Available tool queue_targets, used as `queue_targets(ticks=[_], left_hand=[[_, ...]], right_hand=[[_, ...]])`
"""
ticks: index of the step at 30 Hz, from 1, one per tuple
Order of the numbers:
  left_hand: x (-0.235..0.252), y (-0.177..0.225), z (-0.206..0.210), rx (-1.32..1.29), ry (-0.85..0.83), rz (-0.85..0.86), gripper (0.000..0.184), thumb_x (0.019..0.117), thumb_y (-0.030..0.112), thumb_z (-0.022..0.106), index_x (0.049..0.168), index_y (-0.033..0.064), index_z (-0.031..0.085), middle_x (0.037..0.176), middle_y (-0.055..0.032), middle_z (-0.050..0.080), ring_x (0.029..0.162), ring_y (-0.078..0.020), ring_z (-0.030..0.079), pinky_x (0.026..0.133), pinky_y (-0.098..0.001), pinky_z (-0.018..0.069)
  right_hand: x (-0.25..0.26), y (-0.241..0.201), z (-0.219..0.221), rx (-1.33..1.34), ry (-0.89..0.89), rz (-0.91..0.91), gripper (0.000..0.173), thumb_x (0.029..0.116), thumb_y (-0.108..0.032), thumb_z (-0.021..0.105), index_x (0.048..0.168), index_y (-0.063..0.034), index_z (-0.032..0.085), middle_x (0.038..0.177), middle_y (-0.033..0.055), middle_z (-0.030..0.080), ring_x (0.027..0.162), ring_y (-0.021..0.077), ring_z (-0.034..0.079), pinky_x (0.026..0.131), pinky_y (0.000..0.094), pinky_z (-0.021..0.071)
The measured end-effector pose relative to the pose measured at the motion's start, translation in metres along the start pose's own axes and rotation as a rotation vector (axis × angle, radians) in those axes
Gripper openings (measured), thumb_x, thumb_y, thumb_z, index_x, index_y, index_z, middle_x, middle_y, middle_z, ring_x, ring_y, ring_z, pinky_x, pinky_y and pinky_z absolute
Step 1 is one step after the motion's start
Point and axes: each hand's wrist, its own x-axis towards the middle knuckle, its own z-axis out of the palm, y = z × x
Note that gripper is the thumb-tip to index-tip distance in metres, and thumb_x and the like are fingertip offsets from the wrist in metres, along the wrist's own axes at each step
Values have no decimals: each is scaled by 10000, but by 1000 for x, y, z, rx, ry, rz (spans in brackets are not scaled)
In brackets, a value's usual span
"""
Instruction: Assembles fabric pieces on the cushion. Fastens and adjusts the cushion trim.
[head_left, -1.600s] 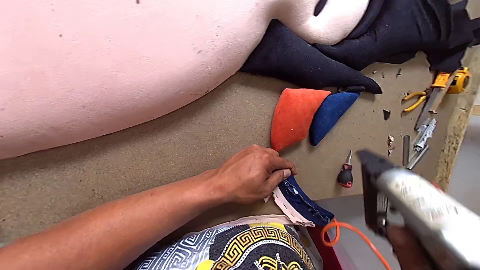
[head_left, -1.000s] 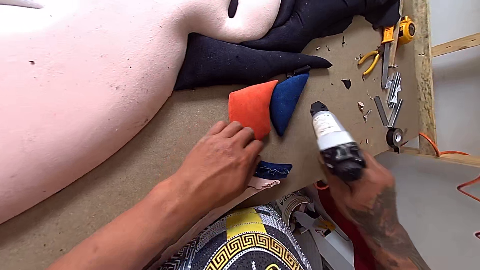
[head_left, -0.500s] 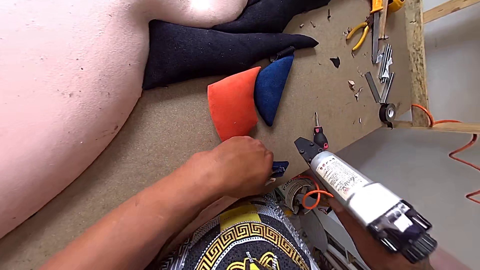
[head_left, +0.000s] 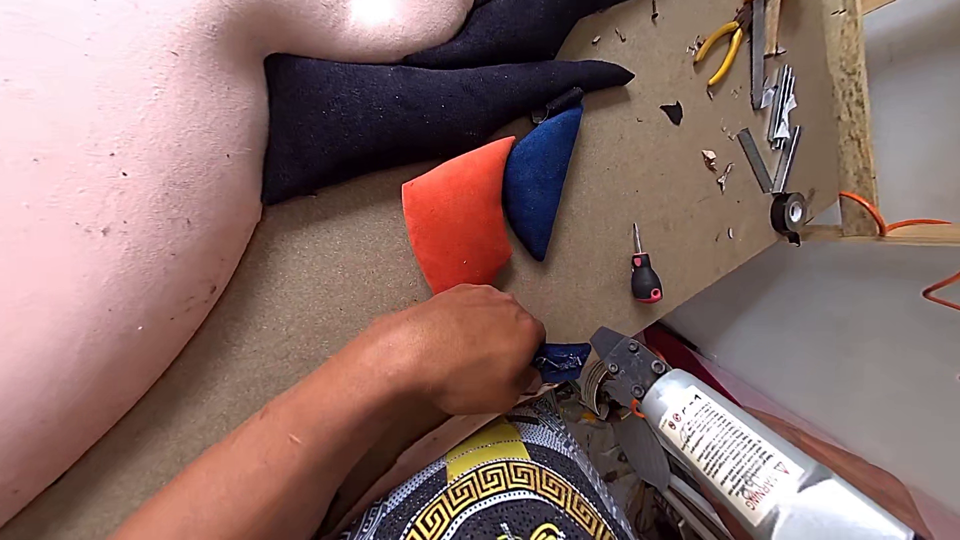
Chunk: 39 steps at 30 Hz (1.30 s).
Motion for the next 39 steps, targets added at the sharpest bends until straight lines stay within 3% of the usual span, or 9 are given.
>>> queue_targets(ticks=[2,5,9,15,26,39], left_hand=[[2,1,2,-9,-23,0,303,1015,479,536,927,230,685,681,68,595,670,-115,611,598,-384,487],[4,-1,4,-19,-36,15,320,1026,476,501,920,231,678,669,68,581,663,-117,605,589,-385,475],[4,-1,6,-17,-36,26,310,1021,478,516,921,231,674,676,68,584,666,-117,605,593,-383,476],[6,1,9,-9,-38,21,326,1019,488,527,899,218,667,668,62,575,673,-126,607,599,-384,473],[6,4,17,-47,-107,16,343,1017,483,545,892,195,683,676,41,587,675,-147,611,606,-403,475],[5,2,18,-63,-111,77,299,1023,438,560,910,192,688,689,51,597,694,-131,618,616,-388,484]], right_hand=[[5,0,-2,21,-18,-24,300,931,-190,717,1145,20,712,971,152,775,915,179,748,869,276,582],[0,14,-8,67,-99,-59,351,953,-216,703,1261,-55,657,1055,102,755,1027,107,703,943,245,551],[7,8,-13,54,-154,-58,350,952,-214,699,1245,-27,660,1025,143,757,999,135,709,926,254,546],[13,6,-16,80,-226,-57,333,1076,-273,509,1219,-29,687,959,151,756,911,160,710,877,266,548],[6,-14,-17,16,-422,-6,318,1036,-234,551,1173,1,715,888,194,750,775,281,711,729,379,569],[-9,-33,-1,-23,-435,63,307,1030,-179,540,1192,17,712,947,201,758,814,315,734,753,432,591]])
